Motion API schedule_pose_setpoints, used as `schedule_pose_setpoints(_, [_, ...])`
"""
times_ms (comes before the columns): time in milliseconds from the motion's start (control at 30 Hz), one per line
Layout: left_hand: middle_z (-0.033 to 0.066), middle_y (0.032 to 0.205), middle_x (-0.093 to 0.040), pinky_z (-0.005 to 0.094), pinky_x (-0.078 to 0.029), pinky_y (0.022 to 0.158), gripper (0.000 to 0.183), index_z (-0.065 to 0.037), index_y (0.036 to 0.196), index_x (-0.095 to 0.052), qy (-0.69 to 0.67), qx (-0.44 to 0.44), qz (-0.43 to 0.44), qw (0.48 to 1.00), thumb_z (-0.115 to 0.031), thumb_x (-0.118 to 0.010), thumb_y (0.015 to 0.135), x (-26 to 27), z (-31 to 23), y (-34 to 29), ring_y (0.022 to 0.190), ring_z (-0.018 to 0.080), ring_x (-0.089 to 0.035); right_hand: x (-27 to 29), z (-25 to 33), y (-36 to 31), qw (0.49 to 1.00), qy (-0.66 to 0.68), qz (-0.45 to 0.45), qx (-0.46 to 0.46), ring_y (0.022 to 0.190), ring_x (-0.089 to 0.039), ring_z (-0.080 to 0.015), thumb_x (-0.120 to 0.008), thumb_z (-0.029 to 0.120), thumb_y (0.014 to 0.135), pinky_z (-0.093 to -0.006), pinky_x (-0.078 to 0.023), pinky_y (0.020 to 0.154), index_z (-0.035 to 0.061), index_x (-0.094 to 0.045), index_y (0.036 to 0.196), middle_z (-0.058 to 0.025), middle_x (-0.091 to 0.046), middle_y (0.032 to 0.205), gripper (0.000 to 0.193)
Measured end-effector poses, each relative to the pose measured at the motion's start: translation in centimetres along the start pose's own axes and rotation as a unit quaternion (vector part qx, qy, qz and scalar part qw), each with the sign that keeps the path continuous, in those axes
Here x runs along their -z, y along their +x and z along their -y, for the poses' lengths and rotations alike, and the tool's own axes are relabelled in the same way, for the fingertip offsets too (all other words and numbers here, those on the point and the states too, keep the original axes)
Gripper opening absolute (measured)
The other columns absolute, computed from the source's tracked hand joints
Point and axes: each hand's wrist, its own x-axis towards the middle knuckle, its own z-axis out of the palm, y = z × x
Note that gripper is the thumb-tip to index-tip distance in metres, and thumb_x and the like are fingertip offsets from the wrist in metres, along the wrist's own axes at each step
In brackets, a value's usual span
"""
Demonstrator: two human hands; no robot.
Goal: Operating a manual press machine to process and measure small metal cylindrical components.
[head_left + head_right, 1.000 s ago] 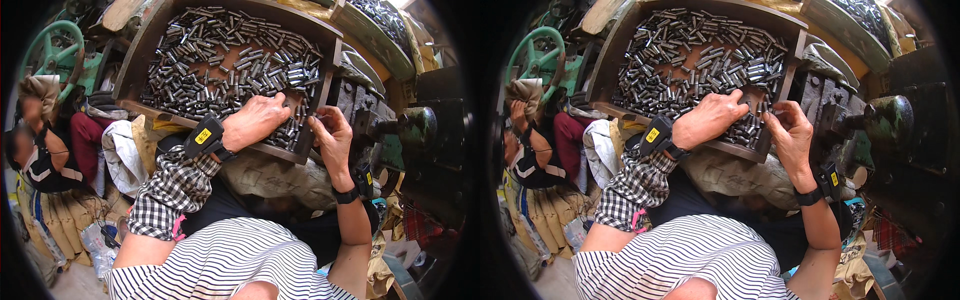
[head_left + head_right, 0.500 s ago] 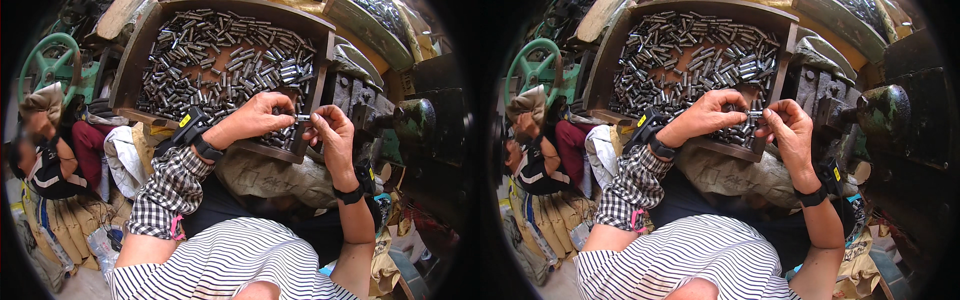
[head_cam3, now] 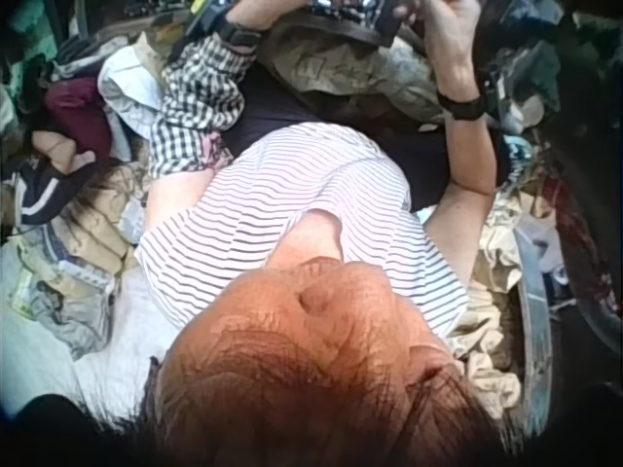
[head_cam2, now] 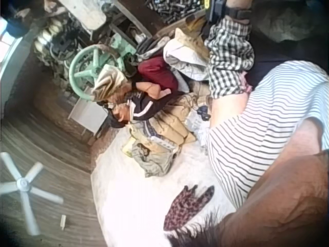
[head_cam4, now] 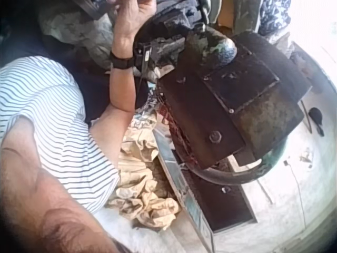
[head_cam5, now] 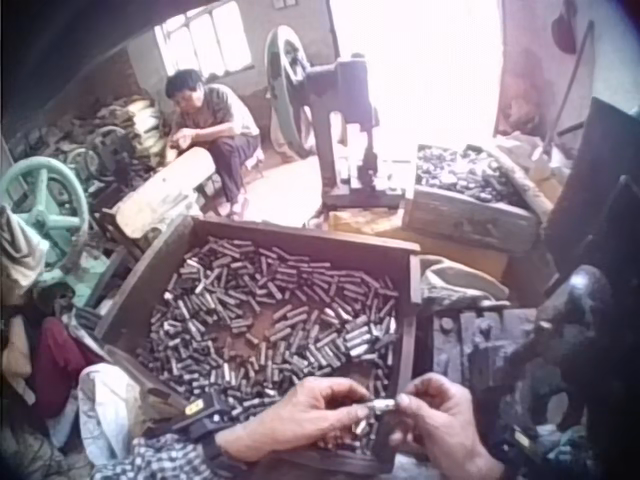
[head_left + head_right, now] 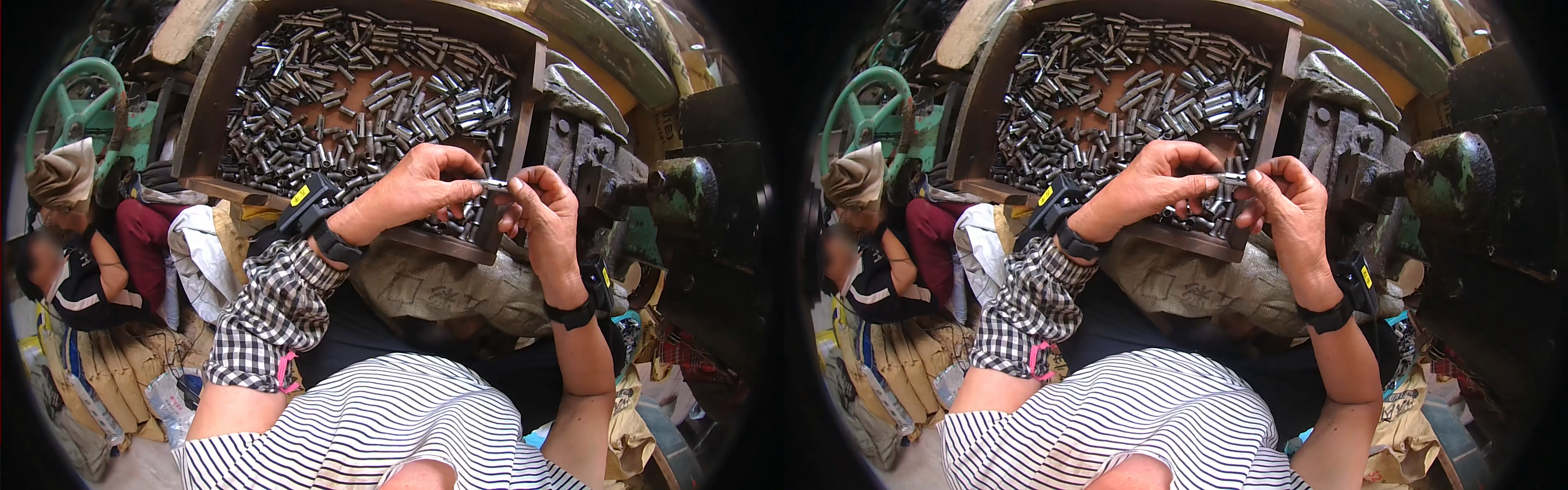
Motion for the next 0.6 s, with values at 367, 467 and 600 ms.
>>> schedule_pose_setpoints(367, [0.0013,0.077,-0.063,0.0169,-0.049,0.054,0.022,0.003,0.104,-0.061,-0.017,-0.052,-0.027,0.998,-0.01,-0.063,0.086,-0.09,0.33,0.08,0.065,0.0039,-0.059,-0.08,-0.43,0.06,0.999,0.049,-0.003,-0.008,0.05,-0.06,-0.0092,-0.058,0.013,0.09,-0.0164,-0.042,0.041,0.002,-0.054,0.091,-0.0099,-0.066,0.075,0.012])
schedule_pose_setpoints(467, [0.003,0.073,-0.062,0.0184,-0.047,0.05,0.018,0.004,0.1,-0.061,-0.007,-0.064,-0.053,0.996,-0.006,-0.064,0.085,-0.54,0.28,0.13,0.058,0.0043,-0.056,-0.04,-0.67,0.1,0.998,0.066,-0.004,-0.014,0.05,-0.06,-0.0092,-0.058,0.013,0.089,-0.0166,-0.042,0.041,0.0023,-0.054,0.091,-0.01,-0.066,0.074,0.012])
schedule_pose_setpoints(600, [0.0035,0.074,-0.063,0.0182,-0.047,0.05,0.018,0.004,0.099,-0.061,0.044,-0.061,-0.068,0.995,-0.007,-0.064,0.084,-0.71,0.04,0.01,0.057,0.0042,-0.056,-0.29,-0.57,0.06,0.997,0.07,-0.009,-0.02,0.049,-0.059,-0.0091,-0.059,0.012,0.089,-0.0169,-0.043,0.041,0.0028,-0.054,0.09,-0.0102,-0.065,0.074,0.011])
